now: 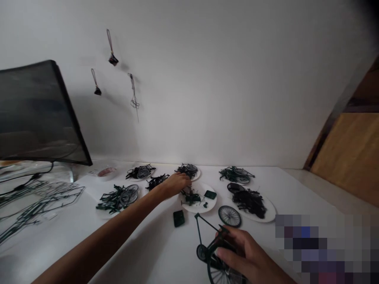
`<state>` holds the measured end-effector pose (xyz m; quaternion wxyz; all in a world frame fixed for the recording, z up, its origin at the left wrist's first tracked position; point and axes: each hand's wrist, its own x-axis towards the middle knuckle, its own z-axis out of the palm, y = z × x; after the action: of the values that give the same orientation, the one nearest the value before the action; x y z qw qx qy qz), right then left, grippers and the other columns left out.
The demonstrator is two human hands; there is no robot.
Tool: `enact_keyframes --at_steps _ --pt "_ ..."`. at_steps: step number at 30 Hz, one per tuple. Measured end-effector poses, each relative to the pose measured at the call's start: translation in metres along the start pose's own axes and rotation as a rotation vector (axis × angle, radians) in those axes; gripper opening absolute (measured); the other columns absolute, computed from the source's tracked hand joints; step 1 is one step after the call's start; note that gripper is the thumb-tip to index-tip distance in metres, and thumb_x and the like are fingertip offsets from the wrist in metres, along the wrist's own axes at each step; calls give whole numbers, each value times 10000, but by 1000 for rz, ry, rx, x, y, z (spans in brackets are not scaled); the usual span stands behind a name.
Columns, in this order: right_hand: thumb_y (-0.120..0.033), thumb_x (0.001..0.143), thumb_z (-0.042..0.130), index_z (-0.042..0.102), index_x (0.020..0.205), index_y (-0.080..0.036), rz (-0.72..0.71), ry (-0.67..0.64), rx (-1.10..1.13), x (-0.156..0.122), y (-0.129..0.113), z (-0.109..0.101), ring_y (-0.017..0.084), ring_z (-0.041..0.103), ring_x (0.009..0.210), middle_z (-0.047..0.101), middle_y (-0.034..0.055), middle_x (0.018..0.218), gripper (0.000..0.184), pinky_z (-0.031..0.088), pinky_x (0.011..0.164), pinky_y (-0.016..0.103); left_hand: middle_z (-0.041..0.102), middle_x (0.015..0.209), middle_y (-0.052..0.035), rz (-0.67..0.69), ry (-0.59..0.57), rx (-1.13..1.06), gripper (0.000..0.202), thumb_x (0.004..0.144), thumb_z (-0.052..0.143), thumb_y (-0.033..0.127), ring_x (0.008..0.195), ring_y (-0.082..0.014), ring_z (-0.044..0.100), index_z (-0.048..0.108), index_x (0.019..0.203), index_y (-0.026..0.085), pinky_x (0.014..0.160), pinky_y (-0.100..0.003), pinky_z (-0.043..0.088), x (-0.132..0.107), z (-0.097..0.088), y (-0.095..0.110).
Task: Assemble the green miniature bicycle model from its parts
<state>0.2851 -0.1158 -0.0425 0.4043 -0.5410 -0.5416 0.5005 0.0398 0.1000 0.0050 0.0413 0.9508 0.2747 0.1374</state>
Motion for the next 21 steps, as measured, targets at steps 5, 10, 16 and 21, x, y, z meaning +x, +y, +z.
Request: enact_keyframes --at_steps 5,10,16,21 --pt "-658 705 785 629 1274 -216 54 8 -2 -4 -2 0 322 654 1199 727 116 1244 737 493 1051 484 660 1203 -94 -21 48 -72 265 993 626 329 1117 -241 645 648 1175 138 984 -477 545 -7 -9 4" --pt "-665 666 796 666 1222 -213 32 51 36 -9 -7 7 340 656 1203 743 125 1203 729 497 1045 478 687 1108 -95 -144 230 -363 145 984 600 219 1004 -203 649 666 1093 149 938 -401 538 -44 -36 37" --pt "-694 651 795 666 1195 -228 30 85 13 -12 -4 6 348 657 1171 734 134 1190 727 480 1042 513 681 893 -64 -277 389 -846 284 871 763 345 829 -163 675 615 994 136 753 -293 592 -112 -32 84" --pt "-626 716 770 678 1142 -238 -45 -83 -27 -9 -13 0 280 693 993 731 90 1035 584 543 903 422 698 869 -50 -386 320 -1118 304 815 823 275 771 -140 665 632 1009 141 713 -266 568 -151 -27 103"
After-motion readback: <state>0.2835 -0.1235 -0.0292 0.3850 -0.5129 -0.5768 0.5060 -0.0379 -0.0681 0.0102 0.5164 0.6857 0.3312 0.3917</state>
